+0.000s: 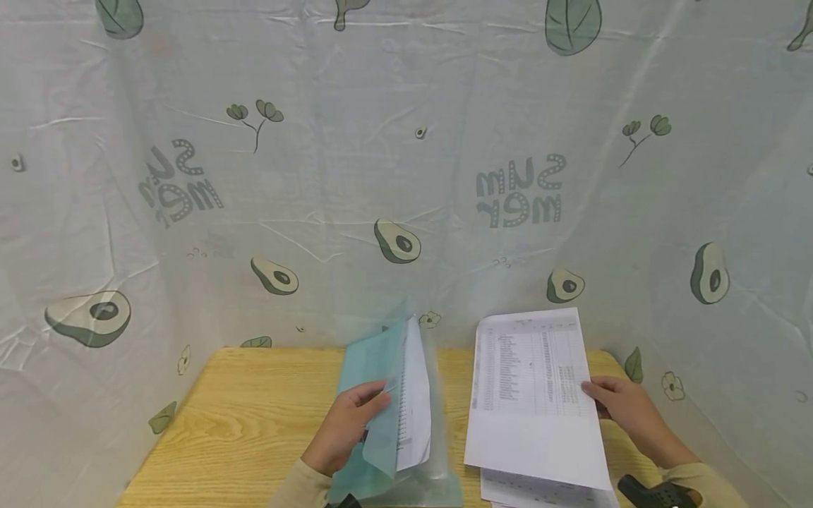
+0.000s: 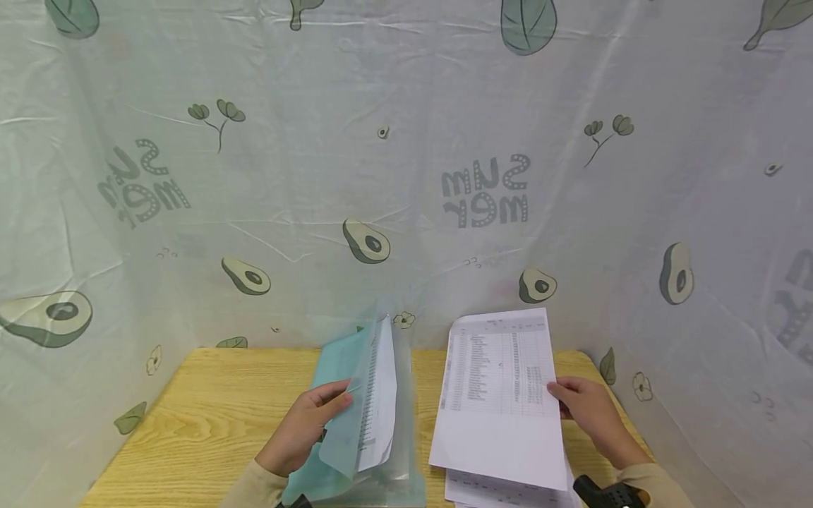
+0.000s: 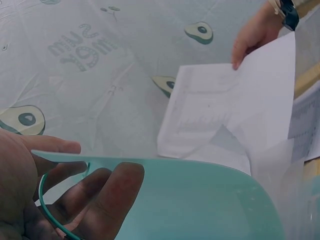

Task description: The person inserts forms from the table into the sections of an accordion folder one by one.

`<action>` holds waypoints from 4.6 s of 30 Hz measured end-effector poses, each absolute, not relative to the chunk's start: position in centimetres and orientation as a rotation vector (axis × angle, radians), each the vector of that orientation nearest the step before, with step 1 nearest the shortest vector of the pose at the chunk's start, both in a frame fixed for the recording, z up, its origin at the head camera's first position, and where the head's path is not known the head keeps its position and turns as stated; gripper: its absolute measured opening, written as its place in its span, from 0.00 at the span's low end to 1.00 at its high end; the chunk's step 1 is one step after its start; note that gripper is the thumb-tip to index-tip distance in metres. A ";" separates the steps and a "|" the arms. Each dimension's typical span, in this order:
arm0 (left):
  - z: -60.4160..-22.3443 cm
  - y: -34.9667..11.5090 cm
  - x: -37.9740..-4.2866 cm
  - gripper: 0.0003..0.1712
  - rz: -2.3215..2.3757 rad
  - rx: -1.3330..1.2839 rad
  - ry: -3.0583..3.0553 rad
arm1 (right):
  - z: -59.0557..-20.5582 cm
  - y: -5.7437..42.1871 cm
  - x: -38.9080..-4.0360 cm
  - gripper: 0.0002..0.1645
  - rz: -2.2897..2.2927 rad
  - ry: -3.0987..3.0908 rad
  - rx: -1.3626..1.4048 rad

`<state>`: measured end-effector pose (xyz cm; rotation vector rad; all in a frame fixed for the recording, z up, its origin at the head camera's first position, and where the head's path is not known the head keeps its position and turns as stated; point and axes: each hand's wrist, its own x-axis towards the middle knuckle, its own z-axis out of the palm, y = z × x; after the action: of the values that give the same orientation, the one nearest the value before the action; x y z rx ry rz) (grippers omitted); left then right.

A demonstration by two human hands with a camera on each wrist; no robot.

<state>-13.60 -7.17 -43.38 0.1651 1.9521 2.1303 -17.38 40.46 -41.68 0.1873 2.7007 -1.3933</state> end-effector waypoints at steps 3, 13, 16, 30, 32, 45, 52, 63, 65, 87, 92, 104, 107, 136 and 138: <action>-43.3 -7.1 -13.6 0.31 2.127 0.152 1.955 | -41.5 40.1 -17.2 0.33 -1.427 2.690 0.192; -43.2 -7.1 -13.6 0.31 2.122 0.156 1.956 | -41.0 39.2 -16.7 0.35 -1.536 2.637 0.187; -43.2 -7.0 -13.6 0.31 2.121 0.155 1.954 | -40.8 39.0 -16.7 0.34 -1.562 2.626 0.185; -43.4 -6.9 -13.6 0.30 2.123 0.144 1.968 | -40.4 37.5 -16.7 0.29 -1.597 2.656 0.241; -43.4 -6.9 -13.6 0.30 2.122 0.137 1.973 | -40.3 37.4 -16.7 0.29 -1.595 2.659 0.240; -42.9 -6.8 -13.3 0.31 2.117 0.135 1.979 | -39.8 37.5 -16.6 0.32 -1.560 2.662 0.227; -42.9 -6.9 -13.3 0.32 2.112 0.123 1.984 | -39.8 36.3 -16.7 0.30 -1.623 2.643 0.228; -43.4 -6.9 -13.4 0.31 2.123 0.136 1.970 | -41.1 33.9 -16.7 0.23 -1.658 2.599 0.193; -43.4 -6.9 -13.4 0.31 2.118 0.141 1.974 | -41.3 33.3 -16.8 0.22 -1.660 2.597 0.180; -43.2 -6.9 -13.3 0.32 2.101 0.158 1.993 | -42.4 28.9 -18.1 0.19 -1.600 2.598 0.089; -43.3 -6.9 -13.3 0.31 2.102 0.145 1.985 | -42.7 27.9 -18.5 0.18 -1.600 2.593 0.068; -43.2 -6.8 -13.3 0.31 2.102 0.137 1.989 | -43.0 26.2 -19.3 0.17 -1.601 2.578 0.057; -43.2 -6.9 -13.3 0.31 2.105 0.139 1.983 | -43.2 25.7 -19.4 0.17 -1.593 2.577 0.042; -42.8 -6.6 -13.5 0.30 2.102 0.141 1.997 | -45.6 19.6 -21.2 0.08 -1.602 2.543 -0.039; -42.9 -6.6 -13.6 0.30 2.101 0.144 1.989 | -45.7 19.5 -21.3 0.08 -1.607 2.541 -0.038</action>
<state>-13.61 -6.64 -42.87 0.1442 1.9889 2.1006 -21.30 19.46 -45.74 -0.0378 2.5414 -1.6071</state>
